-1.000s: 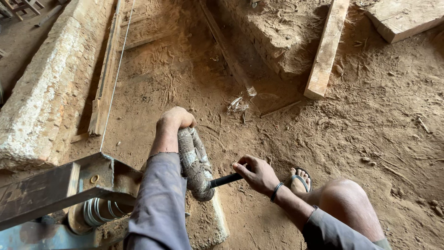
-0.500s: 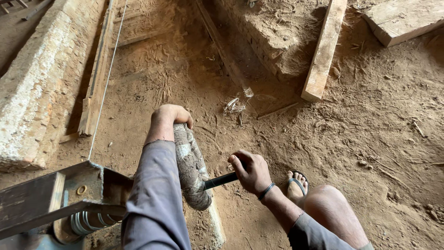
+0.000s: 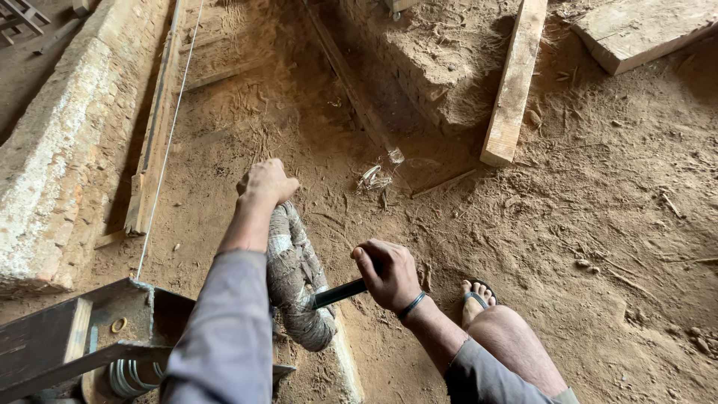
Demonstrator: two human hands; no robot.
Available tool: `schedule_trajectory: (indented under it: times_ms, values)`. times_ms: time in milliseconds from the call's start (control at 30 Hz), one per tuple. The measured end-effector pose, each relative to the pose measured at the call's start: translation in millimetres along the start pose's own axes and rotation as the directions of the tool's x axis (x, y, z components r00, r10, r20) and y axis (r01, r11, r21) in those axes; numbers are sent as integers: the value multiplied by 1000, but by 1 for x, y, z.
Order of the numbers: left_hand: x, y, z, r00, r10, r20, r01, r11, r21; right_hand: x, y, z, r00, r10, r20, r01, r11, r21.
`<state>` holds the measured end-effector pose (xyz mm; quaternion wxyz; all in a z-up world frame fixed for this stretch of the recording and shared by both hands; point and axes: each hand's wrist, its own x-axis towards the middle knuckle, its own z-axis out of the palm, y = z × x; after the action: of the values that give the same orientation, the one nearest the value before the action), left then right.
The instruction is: The person operates a manual winch by turning a handle while guiding a rope or cable onto the drum.
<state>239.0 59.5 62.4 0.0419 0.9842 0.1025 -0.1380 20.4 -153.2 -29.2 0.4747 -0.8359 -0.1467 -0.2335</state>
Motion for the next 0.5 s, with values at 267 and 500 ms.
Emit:
schedule_trajectory:
  times_ms: [267,500]
  values:
    - [-180,-53,59,509,241,-827,-658,728,-192,14,2,2,996,-74,-41,74,997,17]
    - [-208,-112,219,928,-19,-371,-330,421,-845,33,-9,3,996,28,-82,-24,999,46]
